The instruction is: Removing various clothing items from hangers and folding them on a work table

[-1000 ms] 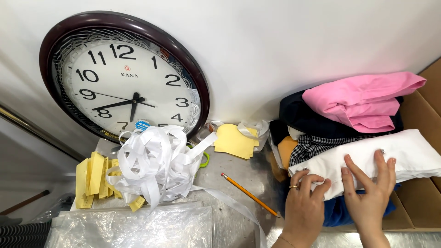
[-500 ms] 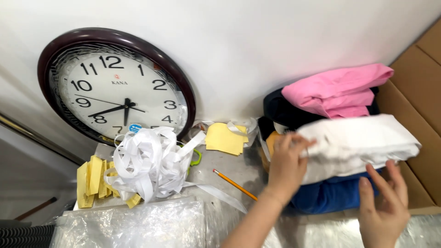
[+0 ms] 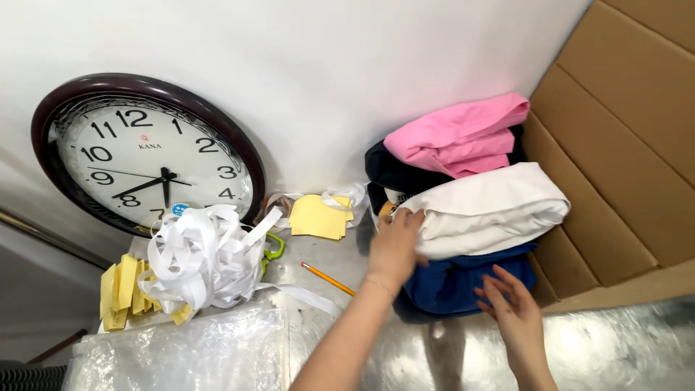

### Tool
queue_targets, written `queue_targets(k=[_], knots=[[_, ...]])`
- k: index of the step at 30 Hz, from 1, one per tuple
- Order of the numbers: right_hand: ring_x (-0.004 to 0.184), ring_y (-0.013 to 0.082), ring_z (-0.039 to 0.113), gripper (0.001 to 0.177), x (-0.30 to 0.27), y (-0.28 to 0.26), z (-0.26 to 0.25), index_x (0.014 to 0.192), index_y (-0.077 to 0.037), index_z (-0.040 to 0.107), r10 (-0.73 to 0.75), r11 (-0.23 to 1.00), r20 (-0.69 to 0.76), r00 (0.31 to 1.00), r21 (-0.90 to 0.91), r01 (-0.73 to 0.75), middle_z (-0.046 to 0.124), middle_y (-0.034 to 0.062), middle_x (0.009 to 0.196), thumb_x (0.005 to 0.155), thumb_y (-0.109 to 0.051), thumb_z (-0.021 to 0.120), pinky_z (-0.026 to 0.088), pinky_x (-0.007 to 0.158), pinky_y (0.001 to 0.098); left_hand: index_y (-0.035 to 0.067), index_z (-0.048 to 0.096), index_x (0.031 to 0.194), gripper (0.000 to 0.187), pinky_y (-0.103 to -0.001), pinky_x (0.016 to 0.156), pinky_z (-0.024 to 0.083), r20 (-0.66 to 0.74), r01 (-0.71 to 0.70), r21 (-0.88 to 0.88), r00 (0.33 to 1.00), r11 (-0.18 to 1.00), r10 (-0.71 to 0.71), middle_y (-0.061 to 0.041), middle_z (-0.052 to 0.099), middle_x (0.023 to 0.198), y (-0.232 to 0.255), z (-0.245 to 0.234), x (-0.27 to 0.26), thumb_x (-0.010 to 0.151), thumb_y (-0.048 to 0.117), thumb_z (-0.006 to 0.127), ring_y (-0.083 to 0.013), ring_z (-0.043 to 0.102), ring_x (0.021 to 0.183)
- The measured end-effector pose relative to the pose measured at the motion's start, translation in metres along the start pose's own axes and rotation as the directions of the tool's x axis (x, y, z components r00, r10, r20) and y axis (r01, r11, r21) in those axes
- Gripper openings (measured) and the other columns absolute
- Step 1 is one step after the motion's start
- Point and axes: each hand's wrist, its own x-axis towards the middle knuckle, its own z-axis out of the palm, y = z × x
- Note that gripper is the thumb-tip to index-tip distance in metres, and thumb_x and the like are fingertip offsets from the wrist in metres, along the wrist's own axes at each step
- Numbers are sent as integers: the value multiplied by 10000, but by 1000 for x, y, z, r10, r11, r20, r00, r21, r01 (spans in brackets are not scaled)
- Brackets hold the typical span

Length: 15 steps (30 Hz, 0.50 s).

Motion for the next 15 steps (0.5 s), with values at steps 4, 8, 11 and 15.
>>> queue_targets(k=[4, 8, 11, 15], knots=[[1090, 311, 686, 441, -9, -17, -10, 1434, -11, 620, 13, 1000, -4, 1000, 27, -13, 677, 192, 1250, 999, -80, 637, 565, 926, 420, 213, 680, 1272, 482, -540, 692, 560, -129, 35, -116, 990, 993, -50, -83, 638, 1149, 2, -40, 25, 820, 199, 846, -426, 608, 961], [1121, 309, 679, 417, -9, -11, -31, 1429, 1, 617, 25, 998, 6, 1000, 65, -25, 691, 190, 1291, 1021, -88, 600, 546, 969, 427, 181, 750, 1124, 239, -581, 695, 503, -377, 72, -311, 906, 948, -193, -99, 677, 985, 12, -60, 40, 885, 185, 747, -436, 680, 823], [1116, 318, 691, 361, -16, -18, -44, 1380, 17, 645, 35, 998, -18, 999, 57, -34, 703, 196, 1295, 1034, -71, 596, 551, 955, 411, 179, 754, 1104, 206, -547, 702, 503, -357, 124, -389, 894, 913, -273, -76, 674, 994, 14, -58, 43, 900, 211, 747, -408, 676, 873], [1100, 337, 689, 347, -24, -23, -61, 1364, 23, 657, 69, 997, -53, 996, 38, -67, 695, 208, 1305, 1030, -58, 606, 553, 969, 439, 130, 686, 1059, 212, -592, 740, 501, -213, 197, -316, 939, 928, -271, -126, 672, 1066, 3, -36, 24, 861, 84, 748, -441, 660, 944]])
